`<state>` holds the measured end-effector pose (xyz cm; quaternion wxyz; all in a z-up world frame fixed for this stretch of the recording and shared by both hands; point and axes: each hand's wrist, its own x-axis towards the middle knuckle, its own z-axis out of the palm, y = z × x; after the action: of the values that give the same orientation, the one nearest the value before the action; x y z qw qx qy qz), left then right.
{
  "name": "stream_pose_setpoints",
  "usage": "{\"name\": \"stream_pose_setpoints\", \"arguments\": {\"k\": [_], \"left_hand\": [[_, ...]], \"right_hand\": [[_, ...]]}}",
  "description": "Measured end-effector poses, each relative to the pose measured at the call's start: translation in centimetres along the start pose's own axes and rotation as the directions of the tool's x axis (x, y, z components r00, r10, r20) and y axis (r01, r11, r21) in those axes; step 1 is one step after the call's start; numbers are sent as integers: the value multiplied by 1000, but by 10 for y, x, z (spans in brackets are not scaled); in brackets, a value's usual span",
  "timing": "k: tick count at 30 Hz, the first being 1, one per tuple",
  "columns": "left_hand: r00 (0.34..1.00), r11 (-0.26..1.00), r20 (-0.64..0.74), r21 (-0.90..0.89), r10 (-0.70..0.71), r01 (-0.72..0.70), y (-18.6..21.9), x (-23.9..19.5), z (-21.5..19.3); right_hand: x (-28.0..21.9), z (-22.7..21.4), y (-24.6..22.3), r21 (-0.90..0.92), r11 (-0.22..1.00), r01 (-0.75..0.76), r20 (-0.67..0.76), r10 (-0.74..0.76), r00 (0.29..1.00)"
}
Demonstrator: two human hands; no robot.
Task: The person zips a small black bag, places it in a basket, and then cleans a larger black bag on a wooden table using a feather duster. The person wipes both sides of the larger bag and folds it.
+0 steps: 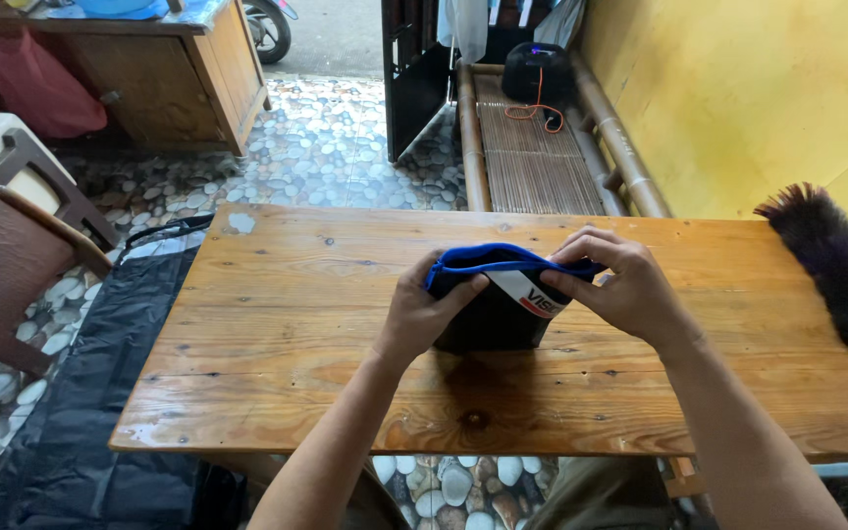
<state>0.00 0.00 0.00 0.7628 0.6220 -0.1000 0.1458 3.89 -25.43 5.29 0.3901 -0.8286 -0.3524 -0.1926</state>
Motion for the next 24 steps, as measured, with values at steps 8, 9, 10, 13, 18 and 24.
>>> {"name": "stream_pose_setpoints", "arguments": {"k": [8, 9, 10, 13, 18, 24], "left_hand": [[992, 991, 20, -57, 126, -125, 9, -3, 5], [992, 991, 28, -56, 121, -120, 3, 0, 4], [992, 991, 27, -56, 120, -118, 0, -1, 4], [997, 992, -6, -96, 82, -82, -2, -1, 6], [997, 995, -40, -76, 64, -67, 8, -2, 9], [995, 991, 1, -87, 98, -98, -49, 10, -8]], "right_hand": [[-2, 1, 2, -56, 998, 26, -2, -27, 1000], [-1, 0, 1, -66, 997, 33, 1, -32, 999], [1, -1, -5, -65, 997, 32, 3, -32, 999], [7, -5, -23, -49, 999, 10, 39, -8, 999], [18, 0, -47, -298, 936, 185, -4, -196, 981], [40, 42, -111, -372, 822, 431, 148, -406, 902]]}}
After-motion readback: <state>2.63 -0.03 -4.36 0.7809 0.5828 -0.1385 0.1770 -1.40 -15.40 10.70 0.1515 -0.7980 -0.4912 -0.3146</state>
